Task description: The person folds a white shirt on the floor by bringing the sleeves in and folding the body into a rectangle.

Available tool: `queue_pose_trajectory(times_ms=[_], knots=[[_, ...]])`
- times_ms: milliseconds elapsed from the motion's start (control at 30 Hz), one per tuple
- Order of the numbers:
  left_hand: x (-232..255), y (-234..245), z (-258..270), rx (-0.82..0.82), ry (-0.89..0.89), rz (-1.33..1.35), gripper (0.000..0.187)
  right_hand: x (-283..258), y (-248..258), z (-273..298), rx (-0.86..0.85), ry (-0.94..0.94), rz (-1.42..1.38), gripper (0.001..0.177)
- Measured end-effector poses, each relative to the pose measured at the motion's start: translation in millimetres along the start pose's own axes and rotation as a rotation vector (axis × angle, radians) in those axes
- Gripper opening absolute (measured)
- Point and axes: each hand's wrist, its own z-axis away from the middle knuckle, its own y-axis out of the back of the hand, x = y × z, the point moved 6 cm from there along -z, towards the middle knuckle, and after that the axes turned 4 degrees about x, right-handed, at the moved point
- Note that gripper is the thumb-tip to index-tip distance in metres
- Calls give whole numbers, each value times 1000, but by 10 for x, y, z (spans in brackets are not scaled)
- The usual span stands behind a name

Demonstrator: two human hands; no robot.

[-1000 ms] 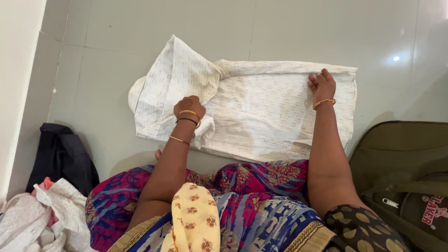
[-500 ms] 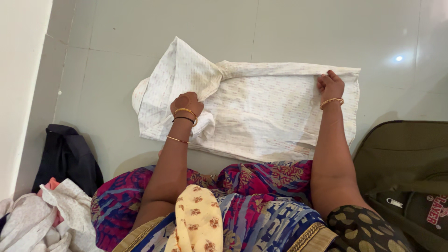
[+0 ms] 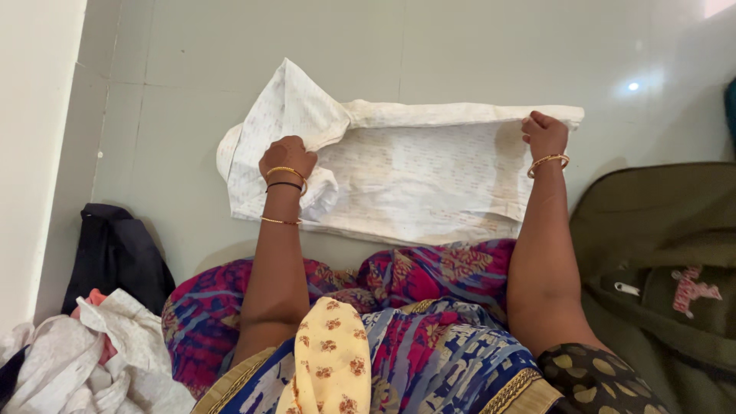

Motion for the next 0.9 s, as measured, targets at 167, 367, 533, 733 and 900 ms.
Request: queue_pose_trajectory(times_ms=[167,367,533,733,900], knots=[[-93,27,212,29,13,-47,30,244,165,270,-110,98,326,45],[-231,-175,390,-49,64,-82,33,516,327,667,-264,-18,538,44],[-429,-137,554,15,56,-86,36,476,373,864,-392,155,741,48],[-567,-402,538,-54,103,-156,41,783,75,871,-803,-195,1124,60],[-328,-705,352,-139,70,-274,37,586,-64,667,-566,175,1051,62]])
